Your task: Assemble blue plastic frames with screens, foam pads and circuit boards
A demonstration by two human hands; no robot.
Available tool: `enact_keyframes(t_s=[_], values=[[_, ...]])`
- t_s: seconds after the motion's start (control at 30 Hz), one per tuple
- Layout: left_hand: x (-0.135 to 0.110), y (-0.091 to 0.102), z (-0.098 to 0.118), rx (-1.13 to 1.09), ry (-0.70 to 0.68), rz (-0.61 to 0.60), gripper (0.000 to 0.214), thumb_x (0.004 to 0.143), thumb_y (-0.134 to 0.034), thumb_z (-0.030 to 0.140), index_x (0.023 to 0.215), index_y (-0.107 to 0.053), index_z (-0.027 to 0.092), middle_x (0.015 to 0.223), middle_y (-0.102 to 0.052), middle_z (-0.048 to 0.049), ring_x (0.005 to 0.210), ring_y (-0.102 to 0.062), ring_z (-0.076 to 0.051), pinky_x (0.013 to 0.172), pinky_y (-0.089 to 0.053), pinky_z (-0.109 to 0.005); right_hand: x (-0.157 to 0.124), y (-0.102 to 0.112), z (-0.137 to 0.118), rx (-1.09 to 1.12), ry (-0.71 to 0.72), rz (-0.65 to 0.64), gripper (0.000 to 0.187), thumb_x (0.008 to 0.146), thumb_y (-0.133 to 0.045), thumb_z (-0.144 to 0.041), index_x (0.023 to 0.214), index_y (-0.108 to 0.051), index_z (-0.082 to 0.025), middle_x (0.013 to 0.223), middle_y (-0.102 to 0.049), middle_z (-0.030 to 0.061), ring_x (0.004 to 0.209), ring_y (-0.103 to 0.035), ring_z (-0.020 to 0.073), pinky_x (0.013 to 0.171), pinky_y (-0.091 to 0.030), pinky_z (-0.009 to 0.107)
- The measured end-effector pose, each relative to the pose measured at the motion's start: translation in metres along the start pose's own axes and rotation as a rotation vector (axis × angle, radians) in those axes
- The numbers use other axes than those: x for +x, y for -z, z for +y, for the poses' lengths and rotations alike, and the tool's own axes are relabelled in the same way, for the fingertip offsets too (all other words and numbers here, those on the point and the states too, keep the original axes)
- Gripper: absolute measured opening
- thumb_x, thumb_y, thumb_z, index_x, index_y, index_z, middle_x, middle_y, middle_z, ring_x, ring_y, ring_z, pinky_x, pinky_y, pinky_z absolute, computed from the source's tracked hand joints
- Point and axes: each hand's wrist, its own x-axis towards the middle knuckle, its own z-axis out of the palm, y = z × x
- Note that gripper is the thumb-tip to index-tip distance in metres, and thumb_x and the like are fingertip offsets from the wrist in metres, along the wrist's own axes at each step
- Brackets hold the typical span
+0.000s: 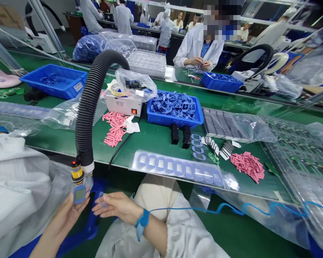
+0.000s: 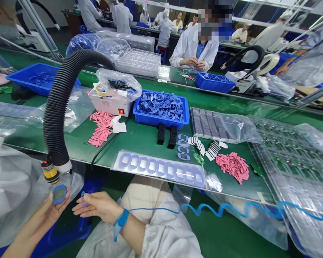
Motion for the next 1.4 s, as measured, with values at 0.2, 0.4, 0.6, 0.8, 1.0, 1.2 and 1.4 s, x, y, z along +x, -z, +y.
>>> enact_keyframes(t_s=[0.2, 0.4, 0.6, 0.8, 1.0, 1.2, 1.4], values=[[-0.007, -0.050, -0.025, 0.073, -0.007, -0.058, 0.037, 0.091, -0.040, 0.001, 0.114, -0.064, 0.015, 0.087, -0.080, -0.0079, 0.075, -0.076, -0.018, 0.068, -0.062, -0.025, -0.102, -0.004, -0.021, -0.007, 0.075, 0.059, 0.048, 0.073, -0.068, -0.058, 0.096, -0.071, -0.016, 0.091, -0.072, 0.0093, 0.079, -0.069, 0.0177, 0.076, -0.050, 0.030], [-0.045, -0.073, -0.049, 0.127, 0.044, -0.089, 0.031, 0.091, -0.044, 0.003, 0.090, -0.073, 0.014, 0.091, -0.079, -0.0081, 0.076, -0.076, -0.019, 0.068, -0.062, -0.026, -0.173, 0.014, -0.045, -0.132, 0.524, 0.233, 0.048, 0.083, -0.057, -0.056, 0.107, -0.066, -0.015, 0.098, -0.072, 0.0160, 0.083, -0.072, 0.0213, 0.066, -0.055, 0.029], [-0.114, -0.146, -0.087, 0.124, 0.310, -0.505, 0.024, 0.069, -0.079, 0.029, 0.090, -0.077, 0.018, 0.089, -0.080, -0.0063, 0.076, -0.074, -0.019, 0.073, -0.060, -0.025, -0.215, 0.022, -0.076, 0.000, 0.666, 0.424, 0.050, 0.079, -0.053, -0.066, 0.097, -0.070, -0.022, 0.085, -0.075, 0.0087, 0.071, -0.071, 0.0155, 0.059, -0.056, 0.023], [-0.158, -0.212, -0.108, -0.004, 0.381, -0.744, 0.019, 0.081, -0.069, 0.031, 0.095, -0.076, 0.021, 0.093, -0.079, -0.0019, 0.083, -0.074, -0.014, 0.079, -0.058, -0.020, -0.235, 0.012, -0.094, 0.362, 0.756, 0.176, 0.032, 0.081, -0.063, -0.052, 0.094, -0.073, -0.025, 0.079, -0.076, -0.0021, 0.070, -0.070, 0.0059, 0.062, -0.054, 0.010], [-0.172, -0.235, -0.133, -0.068, 0.486, -0.765, 0.024, 0.090, -0.058, 0.031, 0.097, -0.075, 0.016, 0.097, -0.079, -0.0031, 0.088, -0.073, -0.013, 0.083, -0.056, -0.019, -0.256, 0.020, -0.097, 0.325, 0.847, 0.240, 0.031, 0.082, -0.063, -0.050, 0.093, -0.074, -0.023, 0.075, -0.074, -0.0023, 0.065, -0.069, 0.0041, 0.063, -0.054, 0.008], [-0.178, -0.243, -0.147, -0.098, 0.528, -0.703, 0.028, 0.095, -0.048, 0.026, 0.098, -0.074, 0.014, 0.096, -0.079, -0.0041, 0.089, -0.073, -0.011, 0.083, -0.056, -0.018, -0.265, 0.029, -0.097, 0.277, 0.909, 0.324, 0.029, 0.084, -0.061, -0.048, 0.091, -0.074, -0.023, 0.068, -0.072, -0.0022, 0.061, -0.067, 0.0040, 0.059, -0.055, 0.008], [-0.177, -0.244, -0.147, -0.086, 0.569, -0.651, 0.027, 0.095, -0.050, 0.027, 0.099, -0.074, 0.015, 0.094, -0.079, -0.0045, 0.089, -0.073, -0.012, 0.083, -0.056, -0.017, -0.266, 0.027, -0.097, 0.407, 0.886, 0.195, 0.031, 0.084, -0.063, -0.046, 0.095, -0.073, -0.019, 0.077, -0.075, -0.0026, 0.071, -0.070, 0.0023, 0.067, -0.053, 0.003]])
